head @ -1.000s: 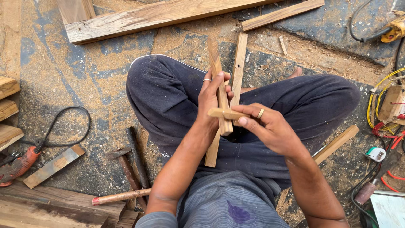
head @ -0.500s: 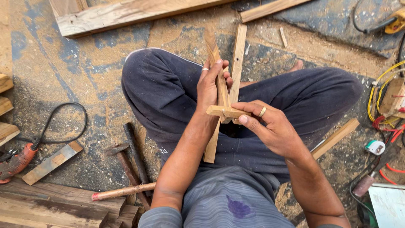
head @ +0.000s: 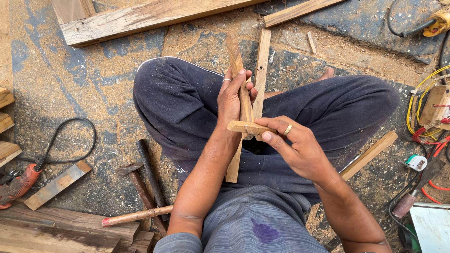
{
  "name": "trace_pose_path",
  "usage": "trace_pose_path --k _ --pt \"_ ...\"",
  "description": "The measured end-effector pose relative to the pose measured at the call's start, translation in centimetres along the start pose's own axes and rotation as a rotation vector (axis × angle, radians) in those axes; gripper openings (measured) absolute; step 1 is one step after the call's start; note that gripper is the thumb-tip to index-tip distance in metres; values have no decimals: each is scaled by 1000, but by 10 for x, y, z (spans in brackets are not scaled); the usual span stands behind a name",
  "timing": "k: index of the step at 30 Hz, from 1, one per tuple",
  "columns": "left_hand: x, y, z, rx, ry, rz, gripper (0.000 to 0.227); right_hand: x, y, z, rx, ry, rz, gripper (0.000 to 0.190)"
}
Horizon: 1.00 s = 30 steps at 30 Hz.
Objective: The person sits on the floor and assembles small wooden pieces into a cross shape. They then use a circular saw to cut a long wooden plank into smaller sections, placing the cut pieces aside.
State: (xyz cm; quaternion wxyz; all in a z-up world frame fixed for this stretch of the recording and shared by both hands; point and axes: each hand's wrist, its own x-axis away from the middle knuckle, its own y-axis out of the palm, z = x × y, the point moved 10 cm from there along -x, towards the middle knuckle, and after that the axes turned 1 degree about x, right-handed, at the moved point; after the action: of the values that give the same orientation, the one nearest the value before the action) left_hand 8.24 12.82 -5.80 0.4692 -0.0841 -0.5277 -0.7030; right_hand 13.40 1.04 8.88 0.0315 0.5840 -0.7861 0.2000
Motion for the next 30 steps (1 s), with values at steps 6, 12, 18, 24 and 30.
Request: trace_pose_path --k 6,12,18,24,30 --pt "3 1 -1 -16 21 -13 36 7 2 -6 3 -63 66 29" --pt "15 9 -14 -42 15 -17 47 -2 -9 3 67 -117 192 28" --pt "10 14 -28 46 -69 -91 46 -8 -12 19 -46 -38 106 30" --pt "-4 12 -17 35 -19 -84 38 6 -7 4 15 -58 57 29" --pt "-4 9 -12 -6 -25 -45 34 5 -4 6 -29 11 38 31"
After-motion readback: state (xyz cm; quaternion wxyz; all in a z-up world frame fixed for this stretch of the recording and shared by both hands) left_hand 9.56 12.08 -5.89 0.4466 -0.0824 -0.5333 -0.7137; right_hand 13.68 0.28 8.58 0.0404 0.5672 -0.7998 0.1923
